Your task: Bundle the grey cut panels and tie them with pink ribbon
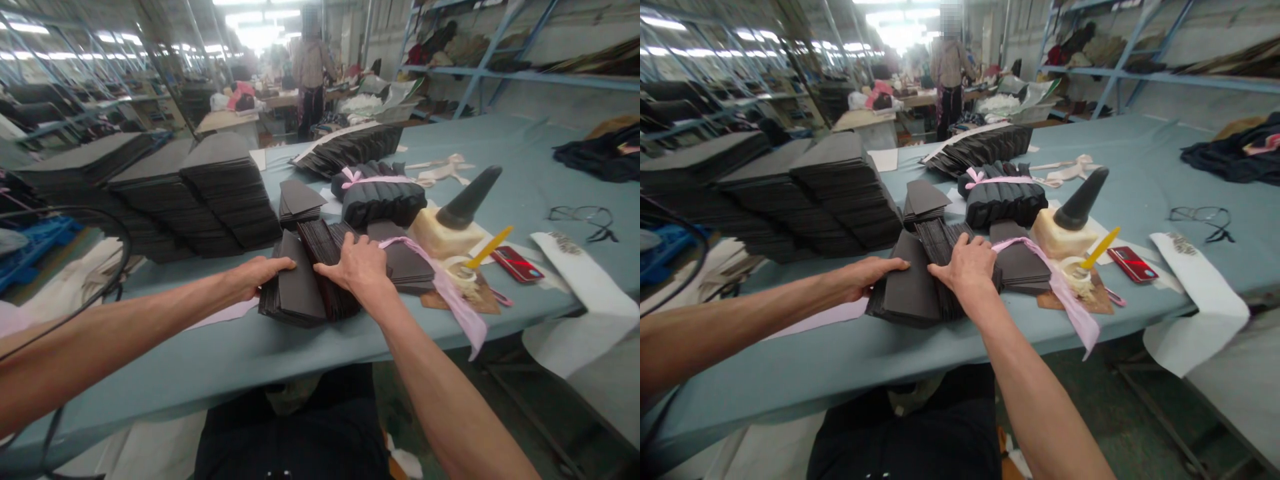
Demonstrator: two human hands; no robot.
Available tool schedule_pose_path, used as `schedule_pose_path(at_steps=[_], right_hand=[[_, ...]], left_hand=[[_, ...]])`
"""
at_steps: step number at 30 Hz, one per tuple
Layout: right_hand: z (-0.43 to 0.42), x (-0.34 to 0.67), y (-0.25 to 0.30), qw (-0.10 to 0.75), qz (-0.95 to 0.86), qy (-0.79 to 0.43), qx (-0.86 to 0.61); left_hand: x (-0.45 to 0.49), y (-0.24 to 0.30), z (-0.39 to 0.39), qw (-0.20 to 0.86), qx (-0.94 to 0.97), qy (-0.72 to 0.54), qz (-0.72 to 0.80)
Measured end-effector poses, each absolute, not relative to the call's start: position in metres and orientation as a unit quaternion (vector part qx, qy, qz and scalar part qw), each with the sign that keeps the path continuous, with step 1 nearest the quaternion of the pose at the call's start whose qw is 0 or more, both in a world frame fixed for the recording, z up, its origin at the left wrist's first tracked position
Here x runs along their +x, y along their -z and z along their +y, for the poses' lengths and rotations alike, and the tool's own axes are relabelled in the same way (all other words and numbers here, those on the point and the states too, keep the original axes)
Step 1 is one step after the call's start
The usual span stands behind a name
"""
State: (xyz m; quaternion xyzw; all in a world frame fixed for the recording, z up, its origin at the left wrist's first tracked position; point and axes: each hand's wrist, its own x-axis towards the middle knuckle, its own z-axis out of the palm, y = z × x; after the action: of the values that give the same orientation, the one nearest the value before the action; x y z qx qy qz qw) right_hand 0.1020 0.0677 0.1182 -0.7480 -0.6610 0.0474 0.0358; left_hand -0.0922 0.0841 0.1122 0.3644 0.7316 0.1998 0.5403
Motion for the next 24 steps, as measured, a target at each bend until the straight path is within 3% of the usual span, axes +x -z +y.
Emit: schedule_pose_path(at_steps=[7,17,24], right_hand=[[0.067,0.102,-0.122,0.022,-0.662,-0.059,-0.747],[0.07,0.1,-0.119,0.016,-0.662,-0.05,-0.748],[0.07,0.1,-0.122,0.004,-0.664,-0.05,-0.746]], left_hand=[[-0.079,-0.114,0.076,0.545,0.392,-0.239,0.702],[-0.049,-0.107,0.061,0.582,0.45,-0.394,0.551],[-0.05,-0.102,0.058,0.6,0.405,-0.439,0.533]])
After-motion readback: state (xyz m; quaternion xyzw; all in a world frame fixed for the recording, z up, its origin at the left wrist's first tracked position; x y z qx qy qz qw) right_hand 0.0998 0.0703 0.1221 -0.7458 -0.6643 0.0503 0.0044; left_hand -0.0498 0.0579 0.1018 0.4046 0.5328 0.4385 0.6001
